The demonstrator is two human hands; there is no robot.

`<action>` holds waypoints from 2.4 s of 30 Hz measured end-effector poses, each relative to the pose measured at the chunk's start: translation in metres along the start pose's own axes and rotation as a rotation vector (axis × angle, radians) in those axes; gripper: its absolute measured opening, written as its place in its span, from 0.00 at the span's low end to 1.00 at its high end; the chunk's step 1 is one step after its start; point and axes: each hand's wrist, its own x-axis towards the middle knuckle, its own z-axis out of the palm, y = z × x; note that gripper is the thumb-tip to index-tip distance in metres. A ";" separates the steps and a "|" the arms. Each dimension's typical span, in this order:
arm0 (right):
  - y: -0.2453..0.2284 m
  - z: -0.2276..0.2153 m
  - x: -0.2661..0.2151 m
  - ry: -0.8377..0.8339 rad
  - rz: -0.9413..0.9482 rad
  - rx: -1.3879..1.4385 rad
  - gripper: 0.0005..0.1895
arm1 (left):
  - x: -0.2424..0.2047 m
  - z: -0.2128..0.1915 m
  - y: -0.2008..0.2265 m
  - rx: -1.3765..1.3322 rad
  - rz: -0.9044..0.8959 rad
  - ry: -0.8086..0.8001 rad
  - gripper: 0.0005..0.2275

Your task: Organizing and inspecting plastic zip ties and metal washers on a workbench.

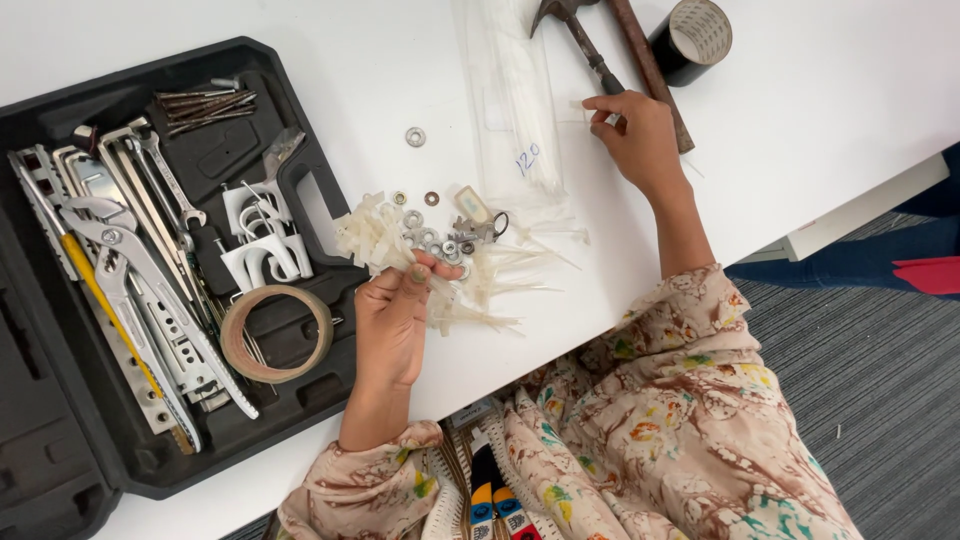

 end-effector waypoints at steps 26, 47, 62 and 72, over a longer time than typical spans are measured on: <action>-0.107 -0.074 -0.065 -0.225 -0.263 0.215 0.08 | -0.002 0.007 0.002 0.195 -0.039 -0.063 0.11; -0.146 -0.064 -0.074 -0.288 -0.476 0.374 0.09 | -0.001 0.005 0.003 0.194 -0.155 -0.163 0.12; -0.154 -0.072 -0.073 -0.221 -0.478 0.203 0.10 | -0.027 0.011 0.015 0.509 0.238 -0.021 0.06; -0.162 -0.071 -0.061 -0.417 -0.517 0.212 0.13 | -0.017 0.070 0.049 1.092 0.479 -0.528 0.03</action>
